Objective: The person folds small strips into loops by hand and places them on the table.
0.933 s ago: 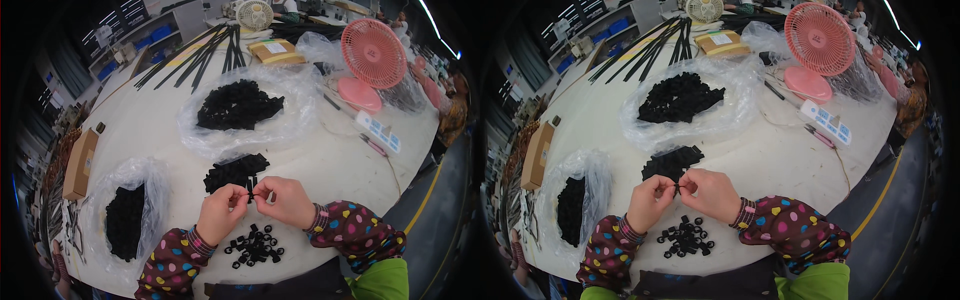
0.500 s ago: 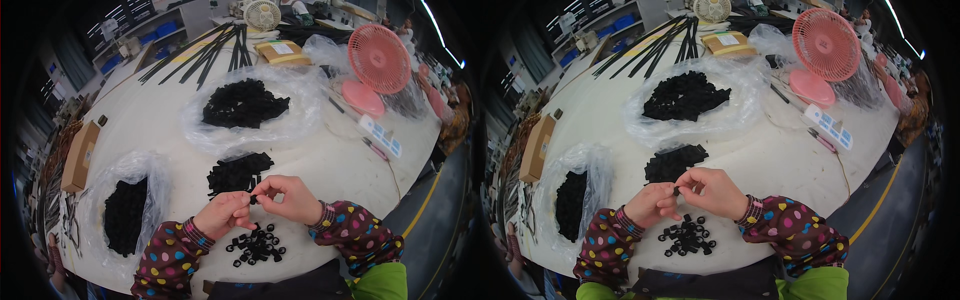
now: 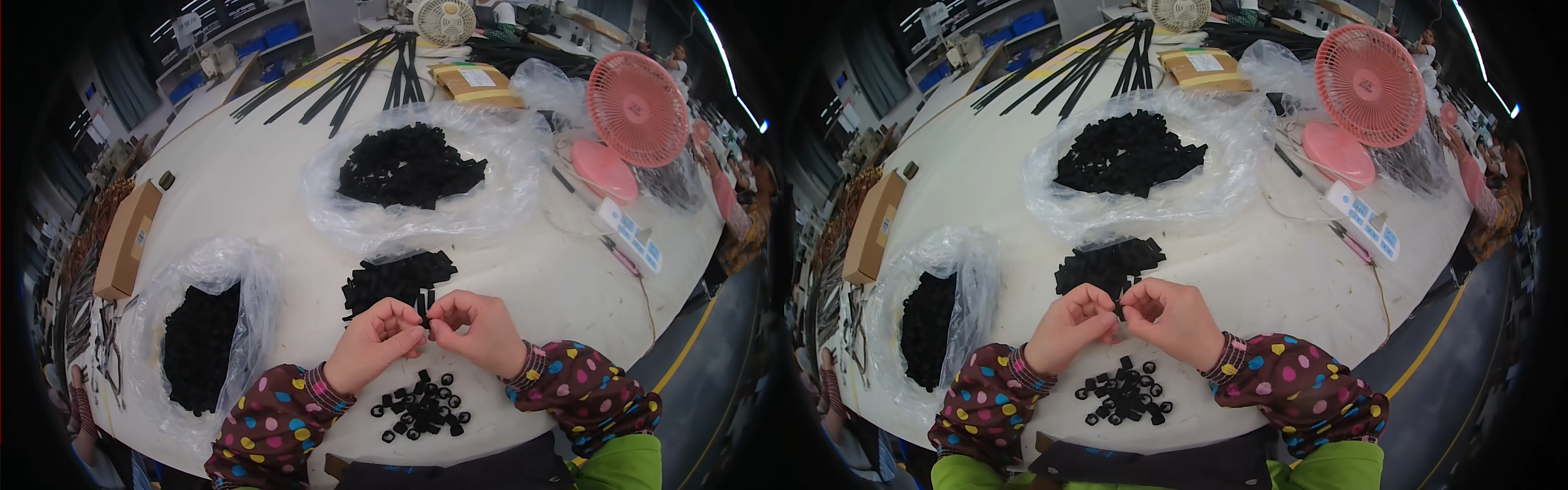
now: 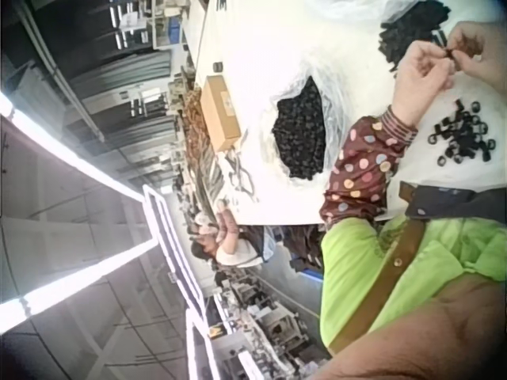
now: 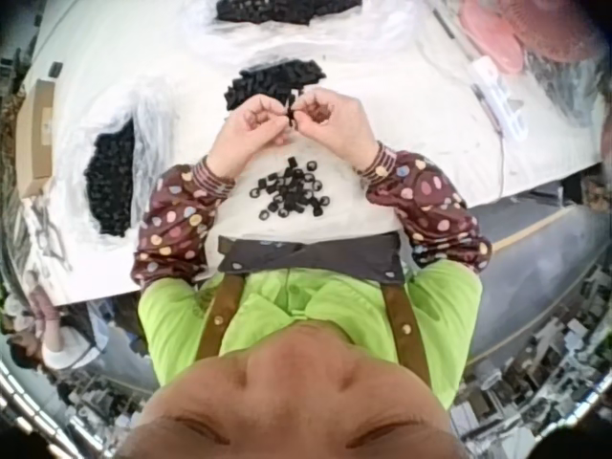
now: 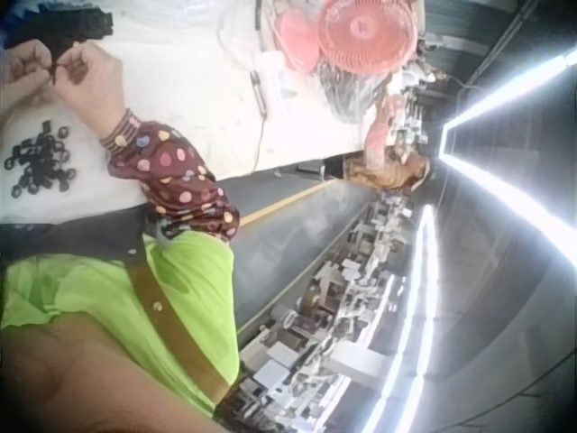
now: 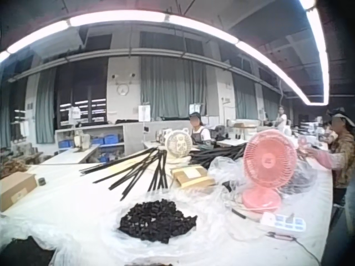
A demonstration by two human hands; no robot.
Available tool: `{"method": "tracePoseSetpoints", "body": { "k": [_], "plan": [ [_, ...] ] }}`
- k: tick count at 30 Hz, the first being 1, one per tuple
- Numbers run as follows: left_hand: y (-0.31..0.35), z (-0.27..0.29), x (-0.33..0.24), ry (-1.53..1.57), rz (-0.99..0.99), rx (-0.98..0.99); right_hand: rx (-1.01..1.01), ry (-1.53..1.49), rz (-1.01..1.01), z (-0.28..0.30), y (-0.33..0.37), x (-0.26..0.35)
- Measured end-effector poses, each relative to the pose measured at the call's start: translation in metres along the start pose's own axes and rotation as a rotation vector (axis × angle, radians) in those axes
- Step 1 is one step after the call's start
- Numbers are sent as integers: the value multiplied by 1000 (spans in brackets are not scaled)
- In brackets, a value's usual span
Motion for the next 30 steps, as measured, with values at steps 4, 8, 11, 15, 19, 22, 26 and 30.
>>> {"method": "tracePoseSetpoints", "body": {
  "k": [4,8,11,15,19,22,26,30],
  "plan": [
    [-1,4,-4,-154,-106,-83,15,-98,-106,-4,0,-17],
    [6,1,-29,-611,-319,-216,-12,-45,-118,-1,1,-12],
    [11,-1,-38,-839,-460,-274,-34,72,-24,-2,1,1],
    [11,0,-33,-896,-458,-244,-36,169,110,-4,2,9],
    [2,10,-15,-540,-199,-160,57,104,70,-2,-5,1],
    [0,8,-3,-318,-23,-29,171,-53,-86,-5,-6,-13],
    [2,-3,8,34,179,175,286,-294,-138,-15,-4,-12],
    [2,-6,9,165,233,234,241,-197,-147,-12,-3,-4]
  ]
}}
Point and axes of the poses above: each hand's wrist, its own y-axis away from the middle knuckle, its own z-axis out of the back of the hand, x = y × z, the point moved 8 cm from there along -y, towards the middle knuckle, and after that the axes turned 1 degree about x, right-handed, at the moved point
